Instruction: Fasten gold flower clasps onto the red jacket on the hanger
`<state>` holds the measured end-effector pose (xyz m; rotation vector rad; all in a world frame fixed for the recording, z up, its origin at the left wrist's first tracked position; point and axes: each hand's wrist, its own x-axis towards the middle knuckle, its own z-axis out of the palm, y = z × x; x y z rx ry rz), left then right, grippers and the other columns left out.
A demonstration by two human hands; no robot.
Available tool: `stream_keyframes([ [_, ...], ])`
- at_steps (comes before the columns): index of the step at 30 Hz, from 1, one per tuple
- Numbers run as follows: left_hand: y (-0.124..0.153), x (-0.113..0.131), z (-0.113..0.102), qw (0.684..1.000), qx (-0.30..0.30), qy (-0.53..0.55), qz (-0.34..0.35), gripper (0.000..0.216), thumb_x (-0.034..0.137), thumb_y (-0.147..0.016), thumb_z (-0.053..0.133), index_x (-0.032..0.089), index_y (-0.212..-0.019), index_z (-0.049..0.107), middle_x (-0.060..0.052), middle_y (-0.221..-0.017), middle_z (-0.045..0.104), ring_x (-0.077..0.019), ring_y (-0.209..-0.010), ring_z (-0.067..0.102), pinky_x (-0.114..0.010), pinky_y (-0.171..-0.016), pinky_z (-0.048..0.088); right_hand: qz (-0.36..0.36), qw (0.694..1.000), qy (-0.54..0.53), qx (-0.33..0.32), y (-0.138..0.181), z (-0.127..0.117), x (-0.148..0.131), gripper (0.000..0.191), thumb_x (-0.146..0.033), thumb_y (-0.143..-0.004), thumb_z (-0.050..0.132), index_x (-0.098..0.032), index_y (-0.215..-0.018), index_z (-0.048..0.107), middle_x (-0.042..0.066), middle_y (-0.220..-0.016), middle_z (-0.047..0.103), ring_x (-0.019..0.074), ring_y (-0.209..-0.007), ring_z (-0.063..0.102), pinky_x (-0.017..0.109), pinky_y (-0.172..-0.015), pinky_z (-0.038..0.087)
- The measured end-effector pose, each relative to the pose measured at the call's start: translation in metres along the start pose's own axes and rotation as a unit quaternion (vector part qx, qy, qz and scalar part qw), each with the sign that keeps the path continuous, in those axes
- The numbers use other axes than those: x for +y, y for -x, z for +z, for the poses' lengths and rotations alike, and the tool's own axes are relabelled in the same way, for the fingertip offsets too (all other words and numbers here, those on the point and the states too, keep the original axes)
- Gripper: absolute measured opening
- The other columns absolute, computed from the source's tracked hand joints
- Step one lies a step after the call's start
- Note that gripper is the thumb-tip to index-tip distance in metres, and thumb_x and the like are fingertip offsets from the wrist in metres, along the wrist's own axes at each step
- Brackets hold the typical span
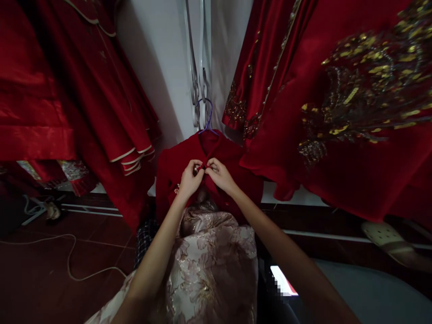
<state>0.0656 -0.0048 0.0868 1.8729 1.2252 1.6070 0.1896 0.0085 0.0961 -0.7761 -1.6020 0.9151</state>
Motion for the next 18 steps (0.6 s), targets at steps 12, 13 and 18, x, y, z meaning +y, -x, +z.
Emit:
stream_keyframes([
  [12,0.022,-0.004,0.010,0.968,0.156,0.191,-0.044,0.020,0.019,-0.067,0.065,0.016,-0.084,0.055,-0.004,-0.082,0.061,-0.0131,-0.078,0.060,-0.028,-0.077,0.048,-0.039,0.998,0.031,-0.023,0.019,-0.018,-0.005,0.029,-0.035,-0.073,0.063,-0.020,-0.098,0.062,0.006,-0.098,0.064,0.0146,-0.084,0.060,0.029,-0.078,0.050],
  [13,0.021,-0.004,0.009,0.970,0.147,0.191,-0.044,0.019,0.020,-0.067,0.065,0.015,-0.082,0.056,-0.004,-0.082,0.062,-0.0133,-0.079,0.060,-0.028,-0.078,0.048,-0.042,0.998,0.037,-0.027,0.019,-0.018,-0.005,0.031,-0.036,-0.073,0.063,-0.020,-0.099,0.062,0.006,-0.099,0.064,0.0149,-0.084,0.060,0.030,-0.078,0.050],
  [18,0.016,-0.003,-0.006,0.992,0.080,0.095,-0.017,0.012,0.020,-0.072,0.060,0.017,-0.084,0.059,-0.003,-0.085,0.065,-0.0135,-0.082,0.061,-0.028,-0.081,0.047,-0.058,0.995,0.070,-0.028,0.019,-0.015,-0.007,0.034,-0.038,-0.077,0.059,-0.022,-0.106,0.063,0.006,-0.103,0.063,0.0153,-0.088,0.060,0.029,-0.078,0.052],
])
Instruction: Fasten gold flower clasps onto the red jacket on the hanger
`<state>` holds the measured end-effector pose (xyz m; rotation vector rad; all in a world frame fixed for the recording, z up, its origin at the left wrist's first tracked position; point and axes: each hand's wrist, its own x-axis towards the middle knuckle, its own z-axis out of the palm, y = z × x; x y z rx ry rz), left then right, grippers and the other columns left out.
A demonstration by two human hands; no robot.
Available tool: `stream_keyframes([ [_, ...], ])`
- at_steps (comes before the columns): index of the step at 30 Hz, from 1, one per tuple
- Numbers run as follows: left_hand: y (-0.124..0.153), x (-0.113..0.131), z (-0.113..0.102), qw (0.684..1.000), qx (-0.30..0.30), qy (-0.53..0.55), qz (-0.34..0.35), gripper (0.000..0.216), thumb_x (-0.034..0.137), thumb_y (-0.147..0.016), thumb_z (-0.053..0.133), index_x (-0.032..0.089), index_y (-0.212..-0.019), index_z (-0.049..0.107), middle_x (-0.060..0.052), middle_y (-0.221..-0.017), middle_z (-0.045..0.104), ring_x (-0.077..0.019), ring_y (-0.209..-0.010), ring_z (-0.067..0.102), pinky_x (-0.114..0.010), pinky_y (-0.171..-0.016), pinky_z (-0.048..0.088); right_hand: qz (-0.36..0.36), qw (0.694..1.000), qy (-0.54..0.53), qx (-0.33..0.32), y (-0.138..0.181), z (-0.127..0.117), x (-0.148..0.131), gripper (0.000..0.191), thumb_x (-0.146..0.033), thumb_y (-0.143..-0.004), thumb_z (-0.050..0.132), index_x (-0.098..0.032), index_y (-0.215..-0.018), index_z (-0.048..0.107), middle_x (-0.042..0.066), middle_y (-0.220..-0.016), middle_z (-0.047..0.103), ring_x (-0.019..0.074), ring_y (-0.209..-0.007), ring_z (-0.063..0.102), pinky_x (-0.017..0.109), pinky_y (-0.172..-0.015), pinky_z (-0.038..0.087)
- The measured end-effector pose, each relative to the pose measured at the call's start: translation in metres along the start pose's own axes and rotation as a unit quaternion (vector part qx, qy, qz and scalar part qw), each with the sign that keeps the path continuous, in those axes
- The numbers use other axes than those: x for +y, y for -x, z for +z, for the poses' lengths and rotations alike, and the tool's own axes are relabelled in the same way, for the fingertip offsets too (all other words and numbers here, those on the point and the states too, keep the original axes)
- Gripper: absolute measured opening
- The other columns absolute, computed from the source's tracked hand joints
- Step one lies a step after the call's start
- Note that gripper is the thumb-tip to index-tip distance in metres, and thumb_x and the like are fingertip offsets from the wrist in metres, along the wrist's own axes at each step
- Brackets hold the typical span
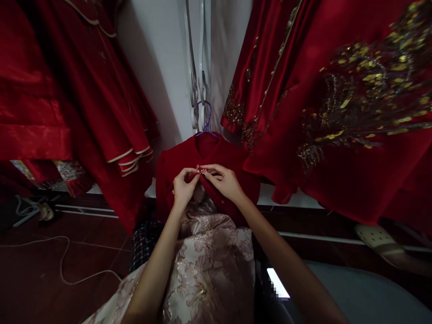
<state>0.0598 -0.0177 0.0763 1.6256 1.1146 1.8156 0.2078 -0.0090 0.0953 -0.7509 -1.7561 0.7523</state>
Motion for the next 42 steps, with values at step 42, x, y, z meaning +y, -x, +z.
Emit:
stream_keyframes([
  [42,0.010,0.009,-0.006,0.970,-0.178,-0.145,0.080,0.030,0.018,-0.077,0.053,0.021,-0.106,0.057,-0.006,-0.101,0.056,-0.0164,-0.099,0.053,-0.031,-0.090,0.041,0.004,0.990,0.112,0.083,0.012,0.021,0.015,0.057,-0.022,-0.076,0.049,-0.022,-0.130,0.033,0.010,-0.117,0.049,0.0122,-0.077,0.058,0.030,-0.073,0.051],
])
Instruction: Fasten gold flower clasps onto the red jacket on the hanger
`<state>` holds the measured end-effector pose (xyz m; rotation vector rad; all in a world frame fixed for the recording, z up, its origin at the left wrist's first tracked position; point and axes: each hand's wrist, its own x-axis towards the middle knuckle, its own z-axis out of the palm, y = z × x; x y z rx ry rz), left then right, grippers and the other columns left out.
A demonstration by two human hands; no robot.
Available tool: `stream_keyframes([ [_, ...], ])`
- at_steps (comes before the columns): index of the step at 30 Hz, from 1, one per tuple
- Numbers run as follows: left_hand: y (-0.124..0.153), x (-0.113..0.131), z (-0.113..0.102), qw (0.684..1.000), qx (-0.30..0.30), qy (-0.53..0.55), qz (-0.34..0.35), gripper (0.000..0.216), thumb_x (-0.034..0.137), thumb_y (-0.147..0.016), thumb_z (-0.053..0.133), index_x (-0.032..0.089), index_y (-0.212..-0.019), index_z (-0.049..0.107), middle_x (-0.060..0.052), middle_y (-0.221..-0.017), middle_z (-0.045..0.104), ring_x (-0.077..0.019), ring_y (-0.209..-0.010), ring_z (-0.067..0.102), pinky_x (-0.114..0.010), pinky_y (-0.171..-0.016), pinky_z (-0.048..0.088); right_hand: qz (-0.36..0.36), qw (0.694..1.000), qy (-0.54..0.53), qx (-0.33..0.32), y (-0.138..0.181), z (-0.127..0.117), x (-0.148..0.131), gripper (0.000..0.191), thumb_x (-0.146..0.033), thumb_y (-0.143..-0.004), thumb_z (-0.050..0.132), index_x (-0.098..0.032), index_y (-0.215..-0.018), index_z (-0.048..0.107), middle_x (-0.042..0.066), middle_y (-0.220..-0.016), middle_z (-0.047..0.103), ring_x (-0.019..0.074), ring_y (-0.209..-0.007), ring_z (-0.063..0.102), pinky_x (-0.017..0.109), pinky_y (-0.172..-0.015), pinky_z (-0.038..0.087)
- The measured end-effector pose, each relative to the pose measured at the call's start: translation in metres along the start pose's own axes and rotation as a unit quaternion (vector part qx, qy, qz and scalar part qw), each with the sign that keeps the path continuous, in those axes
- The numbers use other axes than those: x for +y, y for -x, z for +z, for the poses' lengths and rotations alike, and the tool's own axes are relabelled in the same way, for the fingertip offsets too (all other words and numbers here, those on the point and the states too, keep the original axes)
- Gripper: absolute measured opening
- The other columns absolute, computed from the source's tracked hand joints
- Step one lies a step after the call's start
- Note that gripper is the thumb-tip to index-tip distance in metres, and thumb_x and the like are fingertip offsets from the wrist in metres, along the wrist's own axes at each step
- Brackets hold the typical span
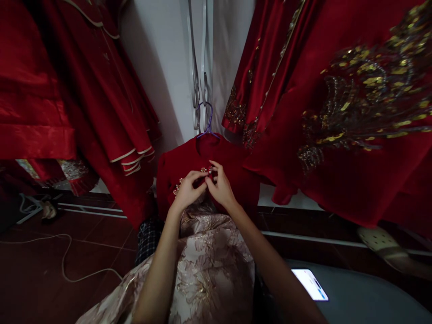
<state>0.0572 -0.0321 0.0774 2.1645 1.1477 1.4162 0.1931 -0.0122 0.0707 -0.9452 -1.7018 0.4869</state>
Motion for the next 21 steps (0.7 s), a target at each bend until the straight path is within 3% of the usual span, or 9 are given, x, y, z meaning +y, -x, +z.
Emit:
stream_keyframes([
  [3,0.025,-0.018,0.010,0.996,0.028,0.068,-0.055,0.050,0.014,-0.072,0.057,0.024,-0.121,0.049,-0.007,-0.115,0.051,-0.0172,-0.109,0.049,-0.035,-0.095,0.039,0.029,0.999,0.036,-0.013,0.022,0.001,0.015,0.068,-0.020,-0.069,0.055,-0.021,-0.131,0.025,0.011,-0.115,0.049,0.0107,-0.065,0.056,0.029,-0.066,0.050],
  [7,0.040,-0.042,0.010,0.983,-0.018,0.135,-0.123,0.036,0.015,-0.074,0.056,0.020,-0.110,0.053,-0.007,-0.107,0.056,-0.0165,-0.098,0.055,-0.033,-0.084,0.047,0.067,0.994,0.087,-0.008,0.033,-0.018,0.039,0.048,-0.023,-0.066,0.056,-0.019,-0.110,0.036,0.005,-0.092,0.055,0.0139,-0.068,0.056,0.028,-0.063,0.047],
  [9,0.043,-0.052,0.011,0.980,-0.050,0.136,-0.137,0.031,0.016,-0.073,0.057,0.018,-0.105,0.055,-0.007,-0.100,0.059,-0.0165,-0.094,0.056,-0.034,-0.084,0.047,0.070,0.990,0.114,-0.050,0.030,-0.030,0.046,0.039,-0.024,-0.064,0.057,-0.020,-0.100,0.041,0.003,-0.085,0.057,0.0150,-0.071,0.057,0.028,-0.064,0.046],
  [11,0.045,-0.060,0.018,0.984,-0.045,0.110,-0.134,0.038,0.015,-0.071,0.059,0.018,-0.108,0.055,-0.008,-0.104,0.058,-0.0181,-0.100,0.055,-0.037,-0.090,0.044,0.068,0.986,0.128,-0.087,0.028,-0.037,0.047,0.031,-0.024,-0.065,0.057,-0.022,-0.093,0.044,0.001,-0.080,0.059,0.0150,-0.069,0.057,0.028,-0.065,0.045],
  [16,0.051,-0.071,0.043,0.992,-0.016,0.085,-0.093,0.055,0.010,-0.071,0.054,0.021,-0.125,0.045,-0.009,-0.122,0.048,-0.0190,-0.117,0.044,-0.038,-0.102,0.033,0.067,0.988,0.131,-0.037,0.031,-0.024,0.016,0.020,-0.025,-0.070,0.051,-0.023,-0.089,0.044,-0.002,-0.066,0.058,0.0137,-0.061,0.056,0.024,-0.059,0.041],
  [19,0.053,-0.073,0.047,0.991,-0.040,0.092,-0.090,0.058,0.012,-0.073,0.053,0.022,-0.129,0.041,-0.009,-0.126,0.043,-0.0188,-0.120,0.041,-0.037,-0.104,0.031,0.046,0.969,0.200,-0.135,0.037,-0.022,-0.017,0.019,-0.026,-0.067,0.056,-0.024,-0.084,0.047,-0.004,-0.063,0.057,0.0131,-0.053,0.053,0.023,-0.051,0.036],
  [21,0.054,-0.074,0.046,0.990,-0.039,0.085,-0.106,0.060,0.013,-0.074,0.053,0.023,-0.131,0.038,-0.009,-0.127,0.041,-0.0190,-0.122,0.038,-0.036,-0.105,0.030,0.043,0.954,0.249,-0.163,0.040,-0.034,-0.038,0.016,-0.027,-0.067,0.057,-0.025,-0.080,0.049,-0.003,-0.061,0.057,0.0136,-0.052,0.052,0.024,-0.049,0.033],
])
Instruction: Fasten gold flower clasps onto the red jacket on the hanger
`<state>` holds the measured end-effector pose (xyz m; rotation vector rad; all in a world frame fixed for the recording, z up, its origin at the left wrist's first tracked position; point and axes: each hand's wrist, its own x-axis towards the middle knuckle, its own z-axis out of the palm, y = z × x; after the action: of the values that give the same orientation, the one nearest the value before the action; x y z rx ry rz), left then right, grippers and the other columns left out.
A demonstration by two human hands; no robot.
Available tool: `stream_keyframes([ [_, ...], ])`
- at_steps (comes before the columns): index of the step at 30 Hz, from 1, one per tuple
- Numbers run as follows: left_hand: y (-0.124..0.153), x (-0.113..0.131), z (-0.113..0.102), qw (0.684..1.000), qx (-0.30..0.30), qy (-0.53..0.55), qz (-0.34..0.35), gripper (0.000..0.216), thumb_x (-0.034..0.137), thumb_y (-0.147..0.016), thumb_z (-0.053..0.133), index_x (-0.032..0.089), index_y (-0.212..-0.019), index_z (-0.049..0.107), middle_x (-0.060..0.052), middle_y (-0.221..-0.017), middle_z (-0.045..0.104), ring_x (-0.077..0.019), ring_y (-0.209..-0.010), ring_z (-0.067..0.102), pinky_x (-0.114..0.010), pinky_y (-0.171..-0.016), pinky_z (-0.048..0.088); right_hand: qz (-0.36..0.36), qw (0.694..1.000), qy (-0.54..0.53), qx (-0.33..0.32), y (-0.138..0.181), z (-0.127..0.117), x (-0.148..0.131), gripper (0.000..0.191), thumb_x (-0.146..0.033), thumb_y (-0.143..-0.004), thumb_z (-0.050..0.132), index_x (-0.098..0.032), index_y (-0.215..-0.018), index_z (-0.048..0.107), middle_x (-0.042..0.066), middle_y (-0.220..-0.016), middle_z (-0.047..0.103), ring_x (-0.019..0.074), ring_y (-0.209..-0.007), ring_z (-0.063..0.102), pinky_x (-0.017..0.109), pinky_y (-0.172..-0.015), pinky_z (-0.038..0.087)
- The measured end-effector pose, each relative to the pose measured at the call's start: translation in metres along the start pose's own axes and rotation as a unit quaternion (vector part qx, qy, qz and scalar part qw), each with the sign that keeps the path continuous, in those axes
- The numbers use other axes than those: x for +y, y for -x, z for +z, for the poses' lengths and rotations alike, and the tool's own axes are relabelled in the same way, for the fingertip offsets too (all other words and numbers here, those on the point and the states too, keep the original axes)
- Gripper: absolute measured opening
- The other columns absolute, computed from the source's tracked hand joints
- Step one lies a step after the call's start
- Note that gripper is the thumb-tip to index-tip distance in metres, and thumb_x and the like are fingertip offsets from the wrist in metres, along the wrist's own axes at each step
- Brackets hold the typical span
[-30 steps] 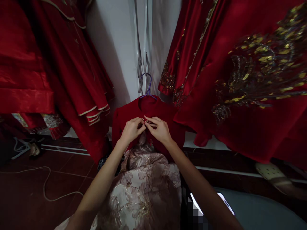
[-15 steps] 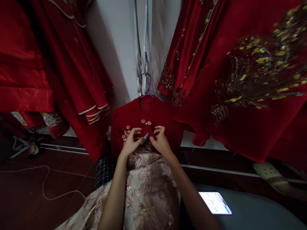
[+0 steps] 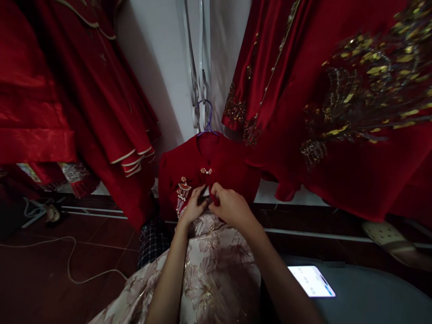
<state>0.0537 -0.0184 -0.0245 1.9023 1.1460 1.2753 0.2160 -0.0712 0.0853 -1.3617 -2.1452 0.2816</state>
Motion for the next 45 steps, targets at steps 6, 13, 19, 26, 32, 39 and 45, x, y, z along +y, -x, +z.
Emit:
stream_keyframes([
  [6,0.001,-0.003,0.003,0.998,0.018,-0.047,-0.037,0.063,0.019,-0.074,0.056,0.027,-0.133,0.037,-0.009,-0.125,0.039,-0.0218,-0.122,0.036,-0.039,-0.104,0.028,0.010,0.996,-0.085,0.031,0.010,-0.033,0.004,0.012,-0.033,-0.072,0.058,-0.023,-0.076,0.053,0.001,-0.072,0.063,0.0157,-0.063,0.060,0.025,-0.055,0.043],
  [13,-0.001,-0.005,0.004,0.996,0.019,0.060,-0.060,0.040,0.011,-0.063,0.058,0.015,-0.103,0.059,-0.009,-0.114,0.054,-0.0225,-0.110,0.048,-0.039,-0.098,0.037,0.035,0.954,-0.290,0.063,-0.047,0.086,0.005,0.011,-0.028,-0.070,0.055,-0.019,-0.072,0.049,0.001,-0.069,0.060,0.0129,-0.062,0.059,0.025,-0.059,0.046],
  [19,-0.003,-0.003,-0.007,0.960,0.215,0.161,-0.082,0.029,0.014,-0.066,0.053,0.013,-0.095,0.055,-0.006,-0.090,0.061,-0.0138,-0.077,0.058,-0.027,-0.071,0.048,0.003,0.949,-0.310,0.062,-0.071,0.115,0.018,0.024,-0.029,-0.065,0.062,-0.019,-0.082,0.048,-0.001,-0.076,0.056,0.0104,-0.067,0.054,0.024,-0.064,0.045],
  [26,0.000,0.006,-0.009,0.934,0.354,0.042,-0.008,0.049,0.020,-0.060,0.065,0.017,-0.105,0.048,-0.009,-0.109,0.046,-0.0139,-0.087,0.051,-0.026,-0.072,0.046,0.023,0.934,-0.354,0.035,-0.069,0.111,0.028,0.026,-0.032,-0.063,0.063,-0.018,-0.079,0.048,-0.002,-0.070,0.054,0.0105,-0.065,0.052,0.023,-0.061,0.043],
  [32,-0.002,-0.002,-0.019,0.934,0.308,0.180,-0.028,0.050,0.017,-0.068,0.054,0.021,-0.115,0.036,-0.010,-0.115,0.046,-0.0143,-0.097,0.052,-0.028,-0.080,0.045,0.055,0.944,-0.318,0.065,-0.063,0.118,0.029,0.025,-0.026,-0.059,0.063,-0.019,-0.076,0.046,-0.003,-0.075,0.052,0.0082,-0.060,0.049,0.023,-0.057,0.045],
  [39,-0.006,-0.007,-0.022,0.929,0.273,0.246,-0.033,0.035,0.021,-0.071,0.054,0.020,-0.107,0.053,-0.007,-0.112,0.055,-0.0142,-0.094,0.055,-0.029,-0.084,0.045,0.045,0.880,-0.471,0.033,-0.064,0.109,0.016,0.029,-0.027,-0.061,0.061,-0.021,-0.085,0.046,-0.001,-0.085,0.051,0.0111,-0.069,0.054,0.024,-0.054,0.051],
  [45,-0.008,-0.008,-0.024,0.918,0.291,0.269,-0.027,0.031,0.025,-0.076,0.053,0.019,-0.106,0.058,-0.009,-0.108,0.060,-0.0155,-0.093,0.058,-0.030,-0.083,0.046,0.001,0.891,-0.450,0.062,-0.075,0.104,0.015,0.030,-0.023,-0.062,0.065,-0.019,-0.089,0.053,0.002,-0.092,0.058,0.0125,-0.081,0.059,0.031,-0.081,0.049],
])
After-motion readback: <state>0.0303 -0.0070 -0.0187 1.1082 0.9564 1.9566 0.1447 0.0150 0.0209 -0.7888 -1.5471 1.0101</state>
